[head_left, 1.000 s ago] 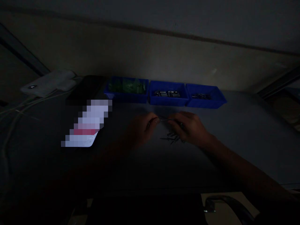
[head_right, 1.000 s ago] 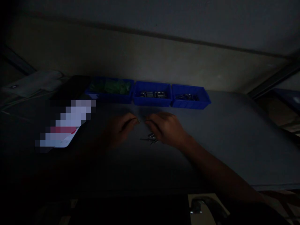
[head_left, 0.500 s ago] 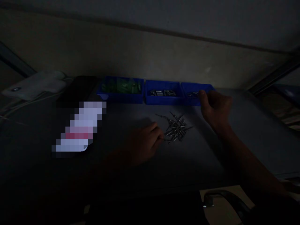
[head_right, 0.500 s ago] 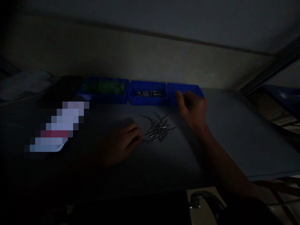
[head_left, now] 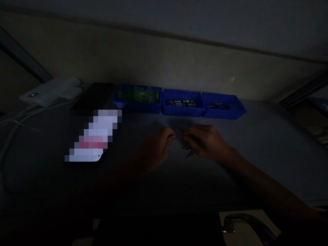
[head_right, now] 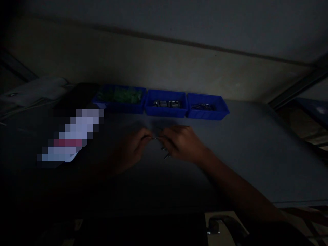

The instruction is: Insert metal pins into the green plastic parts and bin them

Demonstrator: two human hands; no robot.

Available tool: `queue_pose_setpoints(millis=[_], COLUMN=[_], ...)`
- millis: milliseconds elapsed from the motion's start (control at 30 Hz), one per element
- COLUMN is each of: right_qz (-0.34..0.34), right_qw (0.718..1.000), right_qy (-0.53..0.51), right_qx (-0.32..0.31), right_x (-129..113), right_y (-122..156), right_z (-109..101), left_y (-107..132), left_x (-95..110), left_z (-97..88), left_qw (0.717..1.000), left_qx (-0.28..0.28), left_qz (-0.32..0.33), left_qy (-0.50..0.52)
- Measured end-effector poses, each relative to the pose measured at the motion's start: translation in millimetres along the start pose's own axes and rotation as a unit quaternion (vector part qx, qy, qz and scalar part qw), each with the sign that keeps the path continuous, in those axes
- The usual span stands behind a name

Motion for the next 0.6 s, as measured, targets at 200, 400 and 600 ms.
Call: queue_pose_setpoints(millis=[200,400,600], right_qz=[0.008,0.01,0.064], right_qw=[1.0,0.999,0.997], right_qy=[-0.013,-0.031,-0.011], right_qx=[0.007,0.01,0.043], right_x=[1.8,-0.8,23.4], right_y=[-0.2,0.2,2.3], right_z=[-1.6,-0.8,-22.3], left_y=[-0.7,-1.3,0.9], left_x=[1.6,0.9,3.7], left_z=[-5.2,-6.9,3.8], left_qw=[0.999,1.0,0.999], left_qx=[0.023,0.015,-0.042], left_qz=[0.012,-0.007,-0.009], left_qy=[0.035,0.022,0.0])
Point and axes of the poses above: each hand's wrist, its own y-axis away from the middle knuckle, its own z-axis out of the palm, x = y × z, the point moved 9 cm from there along -y, towards the middle knuckle
